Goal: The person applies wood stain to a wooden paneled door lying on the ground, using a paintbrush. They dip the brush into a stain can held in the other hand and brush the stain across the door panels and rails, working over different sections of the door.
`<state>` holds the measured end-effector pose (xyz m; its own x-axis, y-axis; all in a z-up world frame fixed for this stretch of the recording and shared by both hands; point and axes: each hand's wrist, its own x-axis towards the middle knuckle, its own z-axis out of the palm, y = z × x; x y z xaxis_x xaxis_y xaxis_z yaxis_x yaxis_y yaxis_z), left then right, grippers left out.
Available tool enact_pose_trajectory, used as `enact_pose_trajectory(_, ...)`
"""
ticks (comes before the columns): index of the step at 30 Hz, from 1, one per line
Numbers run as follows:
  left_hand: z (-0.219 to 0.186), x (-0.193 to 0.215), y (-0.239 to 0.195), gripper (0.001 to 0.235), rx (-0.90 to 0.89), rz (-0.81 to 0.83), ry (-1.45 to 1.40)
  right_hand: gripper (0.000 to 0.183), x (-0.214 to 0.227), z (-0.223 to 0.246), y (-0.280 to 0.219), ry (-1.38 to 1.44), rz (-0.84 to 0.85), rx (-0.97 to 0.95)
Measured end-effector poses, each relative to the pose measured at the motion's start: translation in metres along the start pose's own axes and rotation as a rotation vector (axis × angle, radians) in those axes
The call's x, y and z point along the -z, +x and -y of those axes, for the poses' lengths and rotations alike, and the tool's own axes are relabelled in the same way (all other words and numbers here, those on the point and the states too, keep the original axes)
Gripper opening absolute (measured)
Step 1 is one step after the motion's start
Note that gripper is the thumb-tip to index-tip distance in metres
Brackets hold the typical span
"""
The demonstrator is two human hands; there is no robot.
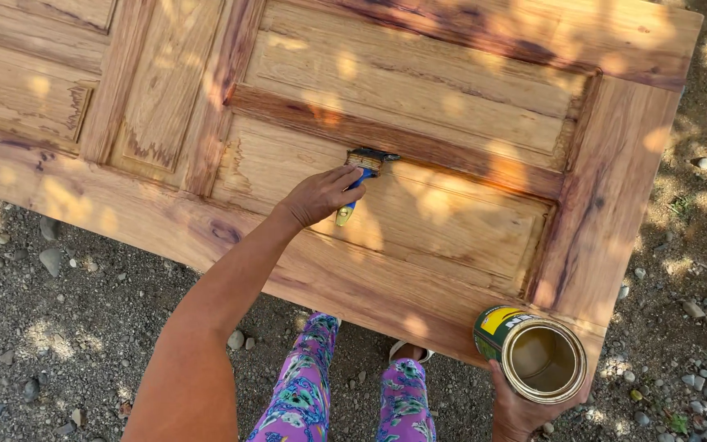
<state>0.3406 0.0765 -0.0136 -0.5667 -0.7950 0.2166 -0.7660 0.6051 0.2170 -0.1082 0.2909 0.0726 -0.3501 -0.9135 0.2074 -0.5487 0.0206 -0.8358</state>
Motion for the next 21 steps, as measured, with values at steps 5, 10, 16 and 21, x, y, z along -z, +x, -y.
enact_pose_trajectory(5, 0.064, 0.029, -0.051, 0.035, -0.002, 0.064, 0.099, 0.125, -0.038, 0.015, -0.009, 0.073, 0.057, 0.014)
enact_pose_trajectory(10, 0.123, 0.045, -0.107, 0.04, 0.078, 0.136, 0.239, 0.129, -0.072, 0.033, -0.012, -0.011, 0.132, -0.03)
enact_pose_trajectory(16, 0.14, 0.068, -0.14, 0.029, 0.282, 0.067, 0.324, 0.129, -0.113, 0.064, -0.019, 0.049, 0.124, 0.053)
enact_pose_trajectory(21, 0.112, 0.059, -0.116, 0.029, 0.582, -0.009, 0.259, 0.129, -0.126, 0.088, -0.013, -0.006, 0.208, 0.044)
